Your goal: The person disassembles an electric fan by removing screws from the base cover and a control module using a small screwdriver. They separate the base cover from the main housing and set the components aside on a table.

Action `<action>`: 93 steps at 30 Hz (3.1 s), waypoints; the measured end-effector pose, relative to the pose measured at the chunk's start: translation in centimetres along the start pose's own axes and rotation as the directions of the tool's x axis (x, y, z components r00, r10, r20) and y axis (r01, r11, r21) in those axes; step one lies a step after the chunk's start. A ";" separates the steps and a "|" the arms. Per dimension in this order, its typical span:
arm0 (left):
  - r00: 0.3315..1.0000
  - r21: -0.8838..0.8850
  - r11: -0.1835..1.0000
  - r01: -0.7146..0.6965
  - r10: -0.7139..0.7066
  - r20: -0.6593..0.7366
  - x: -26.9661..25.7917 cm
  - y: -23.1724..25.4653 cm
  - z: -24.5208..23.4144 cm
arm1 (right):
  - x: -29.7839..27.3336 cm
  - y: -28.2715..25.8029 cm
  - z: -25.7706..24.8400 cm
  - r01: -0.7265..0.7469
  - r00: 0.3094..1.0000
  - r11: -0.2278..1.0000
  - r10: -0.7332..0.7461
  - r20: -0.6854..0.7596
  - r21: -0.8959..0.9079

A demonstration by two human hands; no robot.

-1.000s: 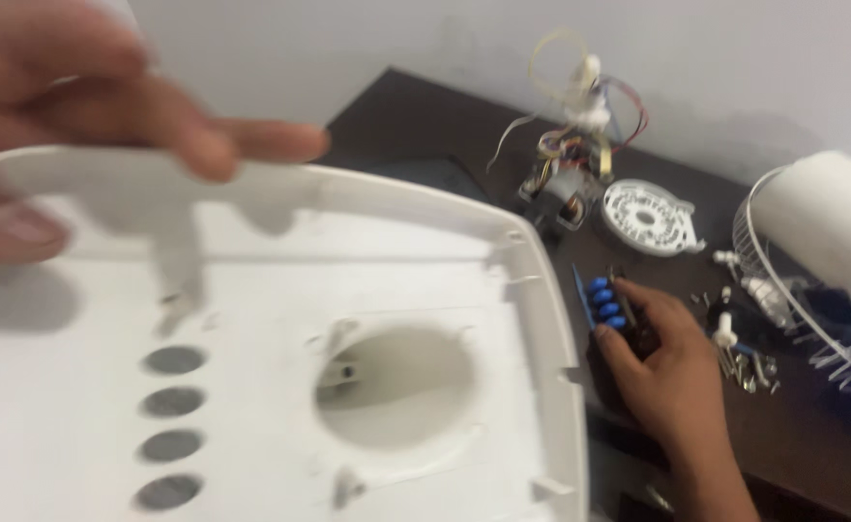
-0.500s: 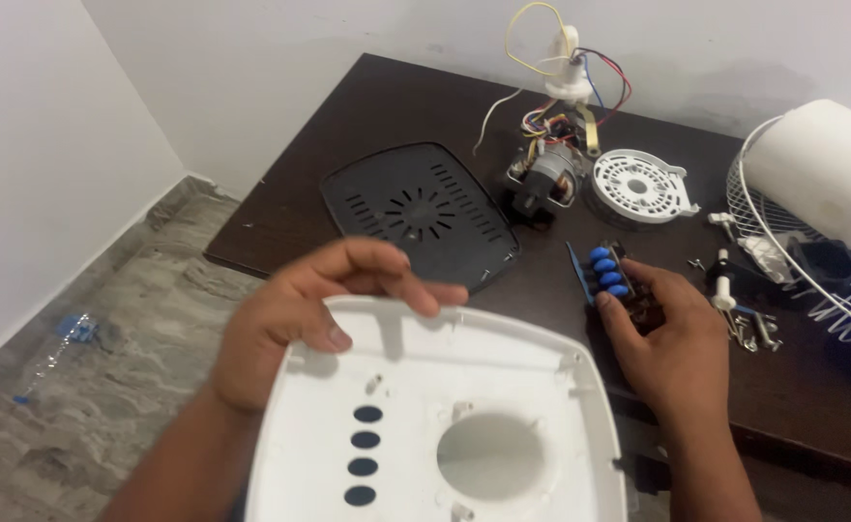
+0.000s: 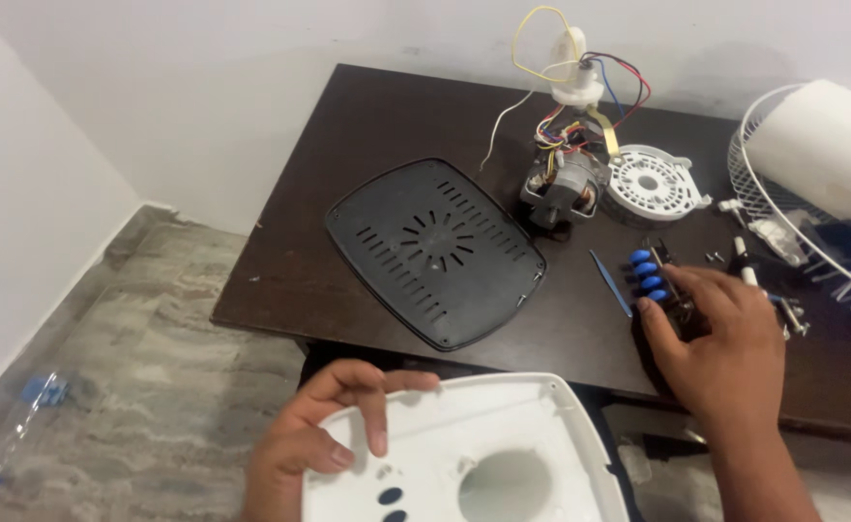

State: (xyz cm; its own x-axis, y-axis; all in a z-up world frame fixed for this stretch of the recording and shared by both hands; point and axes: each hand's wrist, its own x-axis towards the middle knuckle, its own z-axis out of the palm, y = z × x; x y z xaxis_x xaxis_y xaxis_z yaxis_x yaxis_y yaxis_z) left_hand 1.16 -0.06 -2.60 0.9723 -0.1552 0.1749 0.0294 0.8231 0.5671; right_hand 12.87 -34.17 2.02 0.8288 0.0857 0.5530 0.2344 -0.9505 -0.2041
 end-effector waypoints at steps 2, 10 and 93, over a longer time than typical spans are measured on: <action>0.994 -0.100 0.993 0.058 -0.066 -0.082 -0.6 -0.7 -1.2 | -0.2 0.0 0.3 0.040 0.998 0.999 -0.042 -0.054 -0.033; 0.977 -0.058 0.988 0.142 -0.130 0.171 -0.6 0.9 -4.2 | -0.2 -0.9 0.1 0.010 0.997 1.000 -0.010 -0.071 -0.001; 0.873 0.761 -0.576 -0.299 0.158 0.462 9.7 3.9 1.3 | -0.4 1.4 0.2 -0.266 0.946 0.914 0.308 -0.098 0.307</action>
State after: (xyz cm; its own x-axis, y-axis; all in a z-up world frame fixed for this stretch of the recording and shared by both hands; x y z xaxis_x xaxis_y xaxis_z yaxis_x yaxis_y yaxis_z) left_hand 10.39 0.97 2.36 0.7458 -0.2580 0.6142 -0.4841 -0.8433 0.2335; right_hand 12.95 -35.47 1.29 0.8066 -0.2414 0.5396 0.1498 -0.7995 -0.5817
